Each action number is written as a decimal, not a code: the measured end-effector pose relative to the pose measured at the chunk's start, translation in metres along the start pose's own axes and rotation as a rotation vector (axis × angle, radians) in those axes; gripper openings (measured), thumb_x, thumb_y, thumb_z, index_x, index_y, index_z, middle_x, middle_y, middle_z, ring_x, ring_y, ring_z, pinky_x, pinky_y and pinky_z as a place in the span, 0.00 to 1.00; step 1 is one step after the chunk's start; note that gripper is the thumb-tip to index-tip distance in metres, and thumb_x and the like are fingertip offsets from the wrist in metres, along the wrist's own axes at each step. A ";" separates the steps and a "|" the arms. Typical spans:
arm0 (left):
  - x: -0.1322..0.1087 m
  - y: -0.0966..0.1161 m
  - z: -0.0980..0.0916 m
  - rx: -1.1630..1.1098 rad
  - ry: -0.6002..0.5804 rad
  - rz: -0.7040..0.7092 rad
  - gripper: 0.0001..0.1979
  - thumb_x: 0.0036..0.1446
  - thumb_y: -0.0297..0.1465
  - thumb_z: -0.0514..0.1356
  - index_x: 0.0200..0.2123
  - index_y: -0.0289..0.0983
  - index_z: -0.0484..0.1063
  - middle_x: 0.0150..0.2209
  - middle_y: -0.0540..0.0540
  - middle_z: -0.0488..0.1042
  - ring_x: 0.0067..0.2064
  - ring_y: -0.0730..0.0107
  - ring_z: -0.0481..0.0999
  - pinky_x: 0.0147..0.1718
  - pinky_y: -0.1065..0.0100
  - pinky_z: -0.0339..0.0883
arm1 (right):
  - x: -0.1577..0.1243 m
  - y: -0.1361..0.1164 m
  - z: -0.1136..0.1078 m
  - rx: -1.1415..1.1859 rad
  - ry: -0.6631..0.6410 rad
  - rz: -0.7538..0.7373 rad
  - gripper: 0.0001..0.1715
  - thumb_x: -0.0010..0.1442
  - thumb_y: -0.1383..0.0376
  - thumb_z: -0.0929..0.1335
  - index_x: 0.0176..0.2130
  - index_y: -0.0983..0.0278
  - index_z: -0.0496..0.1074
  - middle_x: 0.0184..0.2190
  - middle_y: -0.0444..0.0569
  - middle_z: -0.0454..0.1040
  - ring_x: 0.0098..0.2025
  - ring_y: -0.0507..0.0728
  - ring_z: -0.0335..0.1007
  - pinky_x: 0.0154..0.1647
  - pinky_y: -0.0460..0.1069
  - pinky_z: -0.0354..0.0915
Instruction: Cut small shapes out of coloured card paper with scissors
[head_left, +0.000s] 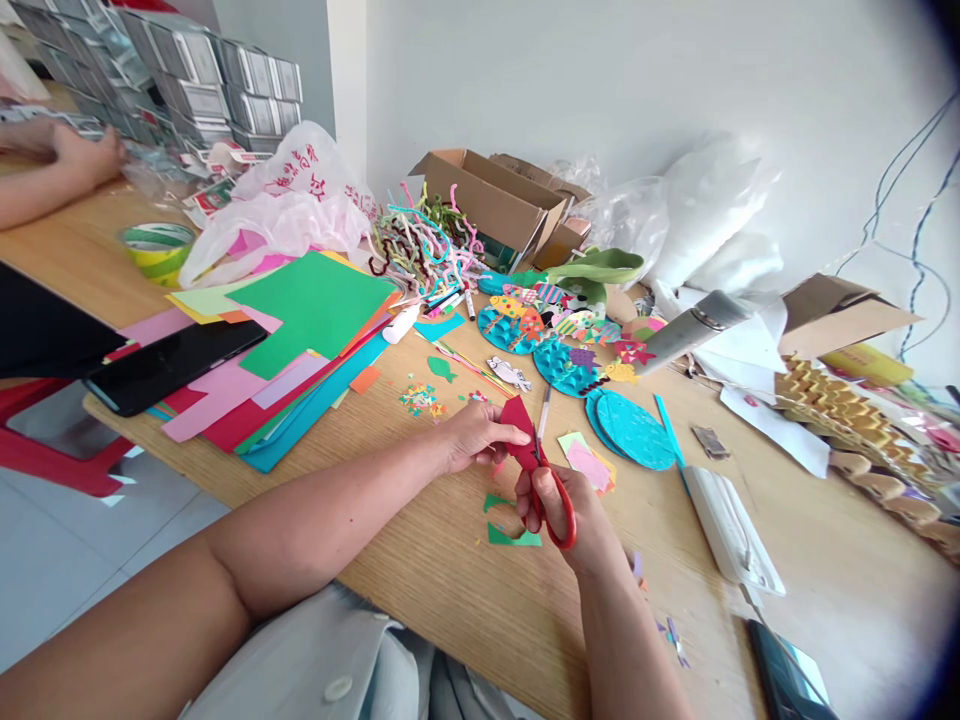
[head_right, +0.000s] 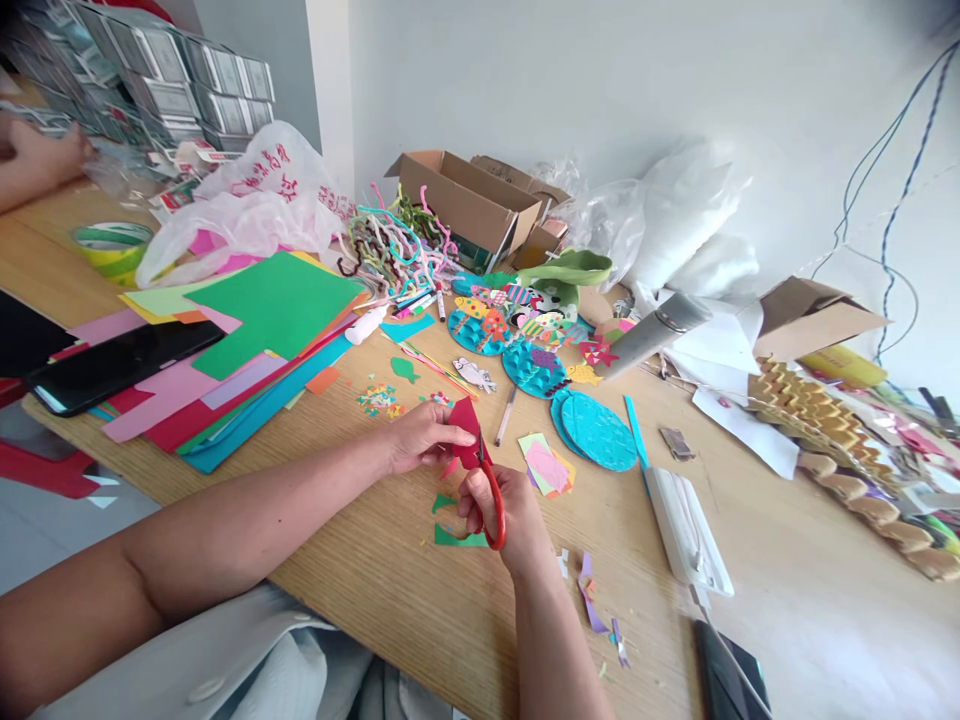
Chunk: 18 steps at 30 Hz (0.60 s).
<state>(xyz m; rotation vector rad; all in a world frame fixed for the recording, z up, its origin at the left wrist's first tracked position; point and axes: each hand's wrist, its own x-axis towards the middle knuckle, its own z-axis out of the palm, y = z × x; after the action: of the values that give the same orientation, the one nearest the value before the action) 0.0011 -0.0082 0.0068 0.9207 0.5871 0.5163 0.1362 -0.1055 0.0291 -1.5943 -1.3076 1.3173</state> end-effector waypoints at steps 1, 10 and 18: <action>0.000 0.000 0.000 0.002 0.000 0.000 0.11 0.41 0.33 0.65 0.24 0.32 0.67 0.18 0.51 0.67 0.14 0.84 0.57 0.12 0.75 0.38 | 0.000 0.001 0.000 0.007 -0.003 -0.001 0.34 0.49 0.37 0.64 0.23 0.66 0.66 0.16 0.46 0.69 0.14 0.49 0.61 0.14 0.44 0.56; -0.001 0.001 0.000 0.032 -0.022 0.004 0.11 0.40 0.33 0.64 0.23 0.31 0.68 0.18 0.51 0.67 0.14 0.84 0.55 0.12 0.75 0.38 | -0.001 0.000 0.000 -0.008 0.001 0.002 0.34 0.48 0.37 0.64 0.23 0.65 0.66 0.16 0.47 0.70 0.15 0.50 0.62 0.14 0.44 0.57; -0.001 0.001 0.000 0.024 0.008 -0.022 0.12 0.39 0.34 0.65 0.22 0.32 0.68 0.18 0.52 0.67 0.15 0.84 0.56 0.13 0.74 0.38 | -0.001 0.001 -0.002 -0.066 -0.003 -0.017 0.33 0.50 0.37 0.63 0.22 0.65 0.66 0.16 0.46 0.68 0.14 0.49 0.60 0.14 0.44 0.55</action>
<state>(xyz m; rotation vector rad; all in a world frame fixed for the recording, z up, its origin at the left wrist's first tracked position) 0.0005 -0.0084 0.0076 0.9343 0.6114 0.4945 0.1380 -0.1064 0.0292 -1.6232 -1.3765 1.2788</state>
